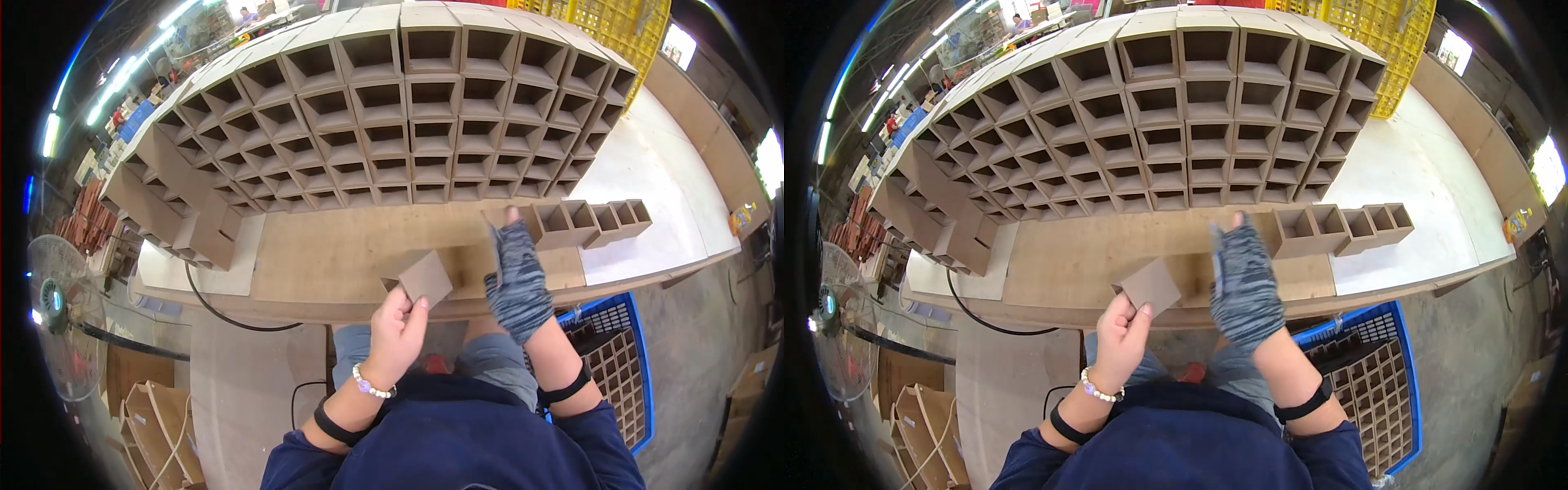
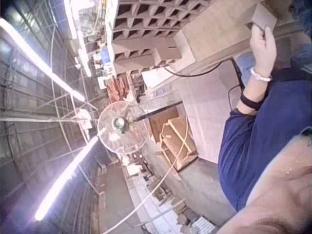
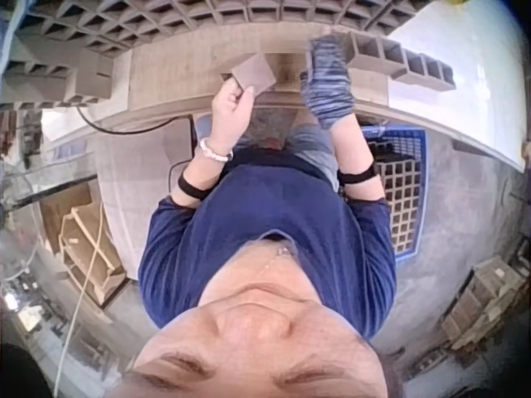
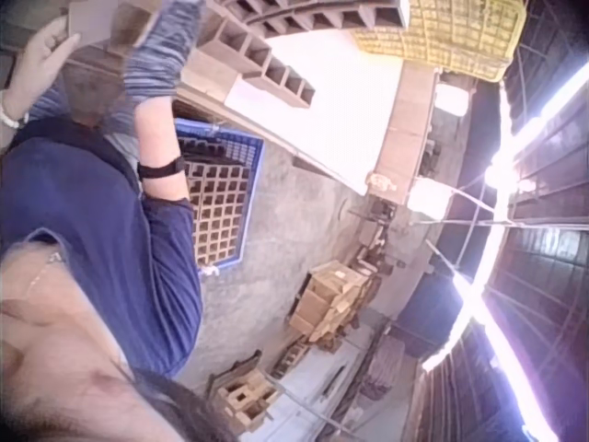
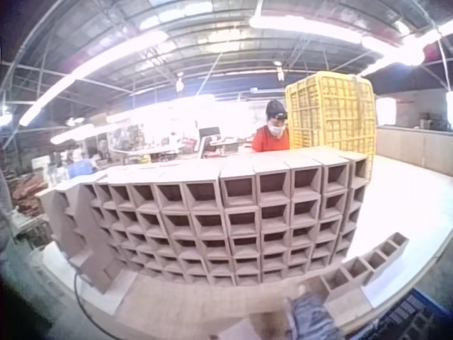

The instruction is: Manually sanding the edges and surfaces of small square wooden blocks in a manufacturing environment.

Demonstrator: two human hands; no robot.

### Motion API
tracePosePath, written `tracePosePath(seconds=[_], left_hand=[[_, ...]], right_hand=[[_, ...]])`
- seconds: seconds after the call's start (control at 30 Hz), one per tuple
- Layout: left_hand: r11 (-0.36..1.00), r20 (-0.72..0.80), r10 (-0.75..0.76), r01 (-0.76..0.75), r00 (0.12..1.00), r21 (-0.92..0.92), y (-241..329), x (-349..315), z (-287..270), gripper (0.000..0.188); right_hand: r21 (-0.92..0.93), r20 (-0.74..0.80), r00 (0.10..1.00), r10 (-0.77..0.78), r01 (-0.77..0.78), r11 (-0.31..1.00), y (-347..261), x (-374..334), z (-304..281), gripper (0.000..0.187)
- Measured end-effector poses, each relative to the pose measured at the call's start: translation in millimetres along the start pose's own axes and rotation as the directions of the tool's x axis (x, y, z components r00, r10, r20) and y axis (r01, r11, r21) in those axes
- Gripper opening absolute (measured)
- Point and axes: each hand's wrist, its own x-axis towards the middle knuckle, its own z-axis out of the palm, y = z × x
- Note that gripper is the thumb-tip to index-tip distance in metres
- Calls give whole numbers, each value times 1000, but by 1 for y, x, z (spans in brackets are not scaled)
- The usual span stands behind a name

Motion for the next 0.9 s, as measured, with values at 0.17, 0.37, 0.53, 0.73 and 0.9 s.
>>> tracePosePath(seconds=[0.17, 0.37, 0.53, 0.73, 0.9], left_hand=[[703, 131, 486, -475, 864, 530, -18, 1, -1, 36], [661, 223, 423, -467, 878, 588, -13, -4, 7, 32], [688, 217, 412, -458, 885, 562, -17, -2, 2, 27], [769, 167, 362, -395, 917, 503, -14, -2, 4, 14], [747, 199, 372, -420, 906, 516, -17, -2, -1, 19]], right_hand=[[29, 140, 887, -441, 441, 897, -61, 1, 2, 43], [-337, 175, 984, -29, 88, 937, 27, -5, 45, 43], [-49, 133, 947, -291, 299, 953, -43, -3, 14, 34], [-227, 245, 969, 11, 47, 973, 11, 9, 38, 37], [-99, 201, 937, -286, 310, 946, -36, 3, 12, 41]])
